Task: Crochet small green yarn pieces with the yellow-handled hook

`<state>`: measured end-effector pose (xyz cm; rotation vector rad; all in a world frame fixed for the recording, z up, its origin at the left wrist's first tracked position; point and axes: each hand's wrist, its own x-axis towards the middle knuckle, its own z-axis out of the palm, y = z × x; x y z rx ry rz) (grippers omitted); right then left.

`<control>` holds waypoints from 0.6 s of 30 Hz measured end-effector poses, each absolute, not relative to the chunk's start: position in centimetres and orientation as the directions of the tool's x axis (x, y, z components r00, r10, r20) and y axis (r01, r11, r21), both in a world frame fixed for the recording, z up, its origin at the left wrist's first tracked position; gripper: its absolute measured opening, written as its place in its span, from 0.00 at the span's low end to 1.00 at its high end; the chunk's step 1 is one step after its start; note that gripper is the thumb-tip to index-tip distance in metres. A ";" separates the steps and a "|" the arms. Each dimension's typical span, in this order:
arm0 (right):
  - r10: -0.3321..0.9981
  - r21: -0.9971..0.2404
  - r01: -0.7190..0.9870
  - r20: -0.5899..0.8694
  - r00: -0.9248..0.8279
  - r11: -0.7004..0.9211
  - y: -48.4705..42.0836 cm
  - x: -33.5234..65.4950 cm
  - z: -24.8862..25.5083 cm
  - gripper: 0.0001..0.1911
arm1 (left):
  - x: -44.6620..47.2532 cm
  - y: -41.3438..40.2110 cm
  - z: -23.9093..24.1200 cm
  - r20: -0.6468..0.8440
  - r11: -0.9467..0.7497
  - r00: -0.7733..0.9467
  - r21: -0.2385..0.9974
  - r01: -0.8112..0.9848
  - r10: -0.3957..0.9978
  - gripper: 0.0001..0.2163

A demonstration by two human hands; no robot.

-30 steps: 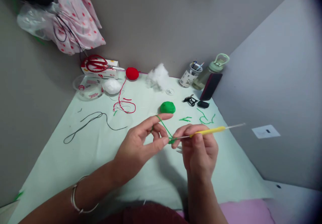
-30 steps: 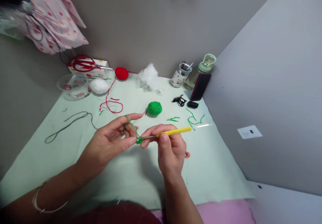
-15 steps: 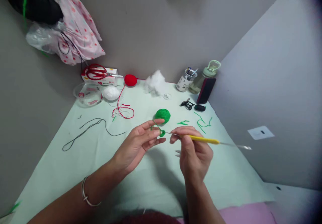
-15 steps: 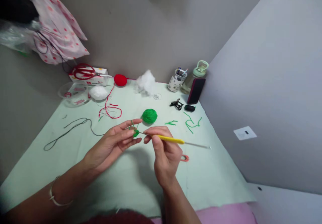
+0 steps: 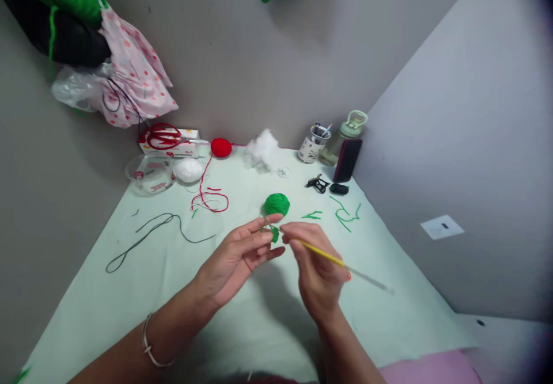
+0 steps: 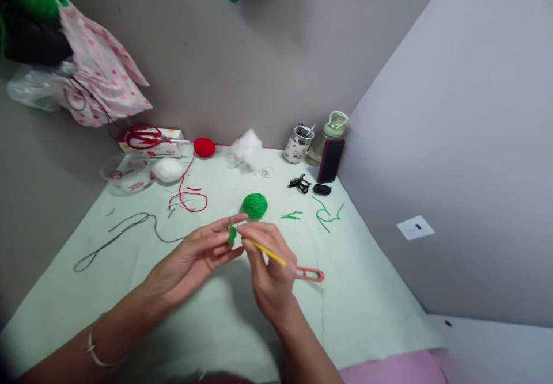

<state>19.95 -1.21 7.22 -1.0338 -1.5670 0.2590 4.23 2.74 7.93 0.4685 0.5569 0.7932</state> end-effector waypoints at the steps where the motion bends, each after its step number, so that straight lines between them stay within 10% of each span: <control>1: 0.749 -0.704 0.421 0.657 0.083 0.572 -1.1 19.9 7.5 0.19 | 4.2 2.7 8.0 -0.274 0.600 0.570 0.603 -0.525 0.774 0.22; 9: 0.610 -0.502 0.611 0.791 0.039 0.612 -1.5 19.0 6.6 0.23 | 4.7 2.1 7.9 -0.276 0.526 0.477 0.660 -0.537 0.834 0.21; 14: 0.816 -0.861 0.164 0.508 0.276 0.481 -1.1 20.1 7.1 0.12 | 4.1 2.8 7.8 -0.275 0.588 0.545 0.583 -0.561 0.792 0.16; 18: 0.902 -0.904 -0.222 0.285 0.323 0.365 -0.6 20.5 7.8 0.08 | 3.8 3.0 7.9 -0.256 0.564 0.532 0.602 -0.566 0.807 0.13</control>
